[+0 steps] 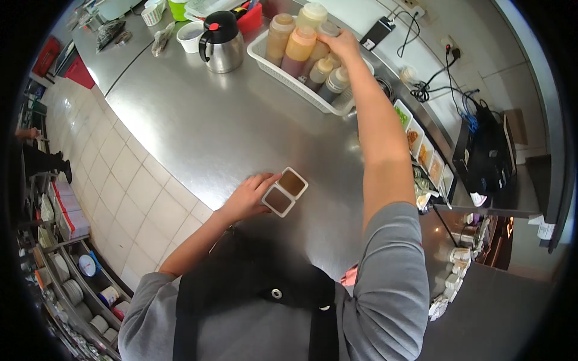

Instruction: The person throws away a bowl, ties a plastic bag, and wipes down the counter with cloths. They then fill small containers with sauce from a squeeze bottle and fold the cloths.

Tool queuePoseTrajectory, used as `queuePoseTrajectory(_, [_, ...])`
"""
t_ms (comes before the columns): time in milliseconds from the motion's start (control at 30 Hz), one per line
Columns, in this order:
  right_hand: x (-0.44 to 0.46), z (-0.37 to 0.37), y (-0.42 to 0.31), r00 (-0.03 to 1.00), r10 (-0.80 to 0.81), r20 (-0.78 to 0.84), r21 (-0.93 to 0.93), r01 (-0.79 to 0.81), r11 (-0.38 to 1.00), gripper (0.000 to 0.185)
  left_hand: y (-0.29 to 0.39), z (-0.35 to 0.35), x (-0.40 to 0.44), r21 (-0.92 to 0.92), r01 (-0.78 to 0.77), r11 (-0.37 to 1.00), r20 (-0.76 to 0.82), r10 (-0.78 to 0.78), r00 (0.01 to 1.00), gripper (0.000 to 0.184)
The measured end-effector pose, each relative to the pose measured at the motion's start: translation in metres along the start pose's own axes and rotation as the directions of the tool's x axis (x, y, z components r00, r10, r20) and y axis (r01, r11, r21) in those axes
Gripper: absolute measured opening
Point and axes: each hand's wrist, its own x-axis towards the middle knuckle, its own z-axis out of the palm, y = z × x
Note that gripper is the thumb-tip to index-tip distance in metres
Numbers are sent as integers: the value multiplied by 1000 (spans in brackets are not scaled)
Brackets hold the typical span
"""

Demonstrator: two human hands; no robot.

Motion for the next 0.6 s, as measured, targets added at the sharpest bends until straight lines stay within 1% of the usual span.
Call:
queuePoseTrajectory(33, [1,-3,5,995,-86,42,-58,89,994,76,1,1,0,-7,-1,1000,-7,0,1000,99])
queuePoseTrajectory(67, [-10,-6,7,997,-74,35,-55,75,996,76,1,3,0,-12,-3,1000,-14,2,1000,100])
queuePoseTrajectory(100, [-29,-10,3,965,-223,-138,-139,204,969,67,2,5,-1,-10,-10,1000,-3,10,1000,100])
queuePoseTrajectory(133, [-51,-13,0,880,-376,-289,-248,311,918,57,2,8,-1,-11,2,1000,-7,-2,1000,101])
queuePoseTrajectory(167, [-96,-25,-18,909,-349,-225,-103,334,937,40,2,12,-2,-13,14,1000,-13,-14,1000,101])
queuePoseTrajectory(200, [-131,-26,-15,938,-335,-83,10,337,941,36,2,14,-3,-14,6,1000,-9,-6,1000,101])
queuePoseTrajectory(233, [-164,-25,-10,942,-329,62,123,320,939,33,1,15,-4,-22,15,1000,1,-15,1000,102])
queuePoseTrajectory(267, [-201,-19,-7,920,-350,177,145,327,934,28,1,16,-6,-26,22,999,11,-21,1000,102])
queuePoseTrajectory(300, [-225,-6,20,887,-300,351,93,286,954,27,0,17,-7,-22,10,1000,18,-9,1000,102])
queuePoseTrajectory(333, [-257,-3,22,843,-183,506,84,163,983,28,-1,18,-9,-5,-20,1000,4,20,1000,103])
queuePoseTrajectory(367, [-276,15,51,808,-143,571,125,87,988,33,-1,18,-10,12,-50,999,-9,50,999,105])
queuePoseTrajectory(400, [-297,24,64,821,-121,558,67,101,993,40,1,16,-11,18,-62,998,-2,62,998,105])
queuePoseTrajectory(433, [-314,29,74,818,-125,561,-9,157,988,48,4,15,-12,19,-50,999,7,50,999,105])
queuePoseTrajectory(467, [-327,31,80,802,-91,590,-27,133,991,52,6,13,-13,21,-38,999,16,38,999,105])
queuePoseTrajectory(533, [-350,39,85,841,-40,539,-20,60,998,58,11,13,-15,39,-40,998,39,38,999,106])
queuePoseTrajectory(567, [-357,44,87,849,-38,527,-17,55,998,58,13,13,-15,50,-31,998,54,29,998,106])
queuePoseTrajectory(600, [-363,49,88,880,-39,473,-65,79,995,62,13,15,-16,55,-45,997,62,42,997,106])
